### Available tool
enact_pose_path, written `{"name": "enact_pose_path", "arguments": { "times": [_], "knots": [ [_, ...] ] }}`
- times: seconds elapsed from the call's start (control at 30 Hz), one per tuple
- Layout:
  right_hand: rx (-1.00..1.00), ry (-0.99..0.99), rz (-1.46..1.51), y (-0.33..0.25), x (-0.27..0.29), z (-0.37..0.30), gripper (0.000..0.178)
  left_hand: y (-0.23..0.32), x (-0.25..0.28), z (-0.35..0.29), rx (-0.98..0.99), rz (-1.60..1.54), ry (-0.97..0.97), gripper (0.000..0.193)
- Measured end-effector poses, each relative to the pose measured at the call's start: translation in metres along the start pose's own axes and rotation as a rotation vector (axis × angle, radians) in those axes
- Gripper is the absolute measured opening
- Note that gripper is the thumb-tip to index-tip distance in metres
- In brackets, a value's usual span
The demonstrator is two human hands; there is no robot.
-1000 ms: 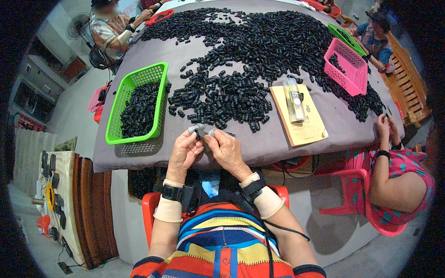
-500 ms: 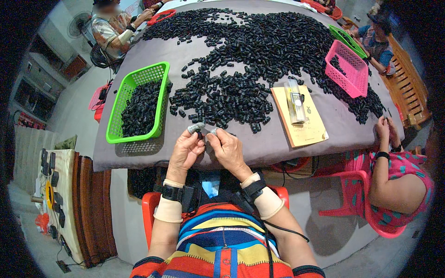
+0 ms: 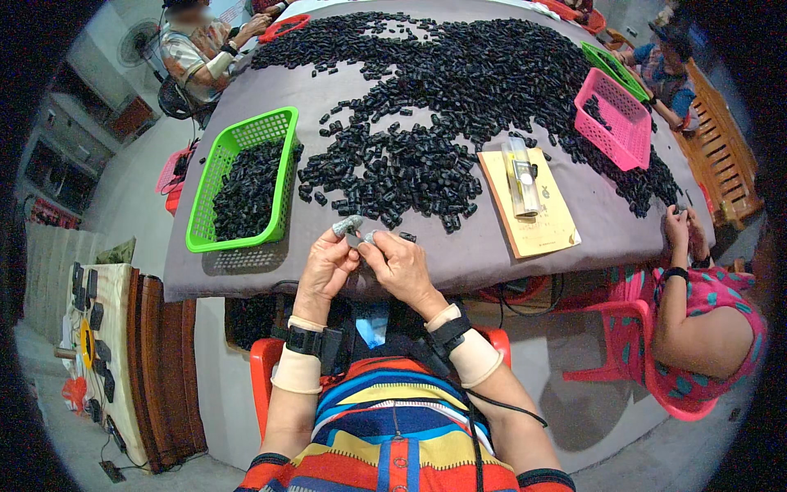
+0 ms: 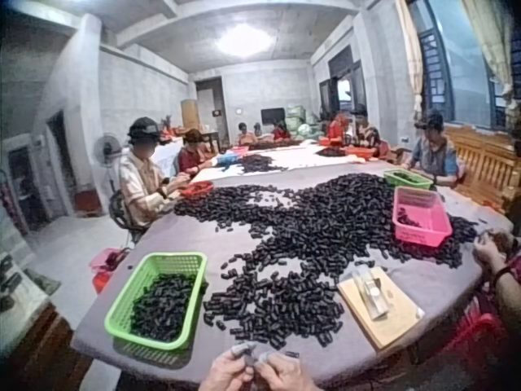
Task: Manually assembling small black plastic components by pressing them together.
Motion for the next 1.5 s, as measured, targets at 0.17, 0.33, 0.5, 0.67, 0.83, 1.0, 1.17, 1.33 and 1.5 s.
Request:
{"name": "enact_pose_path", "arguments": {
  "times": [0.17,0.33,0.5,0.67,0.83,1.0,1.17,1.33,1.5],
  "knots": [
    [0.039,0.014,-0.015,-0.0043,-0.0006,0.0004,0.023,-0.0008,0.0029,-0.0005,-0.001,0.03,0.005,0.031],
    [0.027,-0.003,-0.05,-0.0063,0.0009,0.0009,0.023,0.0027,-0.0037,-0.002,0.025,0.032,0.032,0.031],
    [0.029,-0.004,-0.057,-0.008,0.0013,0.0013,0.023,0.0021,0.0025,-0.0009,0.032,-0.047,-0.024,0.03],
    [0.024,0.002,-0.042,-0.0077,0.0016,0.0017,0.023,0.0035,0.0,-0.0012,0.036,-0.042,-0.029,0.029],
    [0.024,0.006,-0.026,-0.0083,0.0003,0.0017,0.023,0.0069,-0.0056,-0.0024,0.038,-0.007,-0.021,0.028],
    [0.014,-0.007,-0.046,-0.0073,0.0001,0.0025,0.024,0.0053,-0.0045,-0.0014,0.038,0.005,0.012,0.026],
    [0.016,-0.003,-0.059,-0.0073,-0.0014,0.0033,0.024,0.0045,-0.0023,-0.0015,0.034,0.002,0.009,0.023],
    [0.029,0.033,-0.088,-0.0057,-0.005,0.0026,0.024,0.0035,-0.0037,-0.0001,0.051,0.009,0.036,0.021],
    [0.03,0.035,-0.079,-0.0068,-0.0029,0.0023,0.024,0.005,-0.0055,-0.0008,0.057,-0.005,0.024,0.021]
  ]
}}
Point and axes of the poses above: each hand's wrist, its own z-axis towards the middle knuckle, its own x-axis out of the back of the hand, y = z × x, the point moved 1 cm from there along z, towards the middle knuckle, and after that the axes turned 5 degrees about -x, right-handed, at the moved point
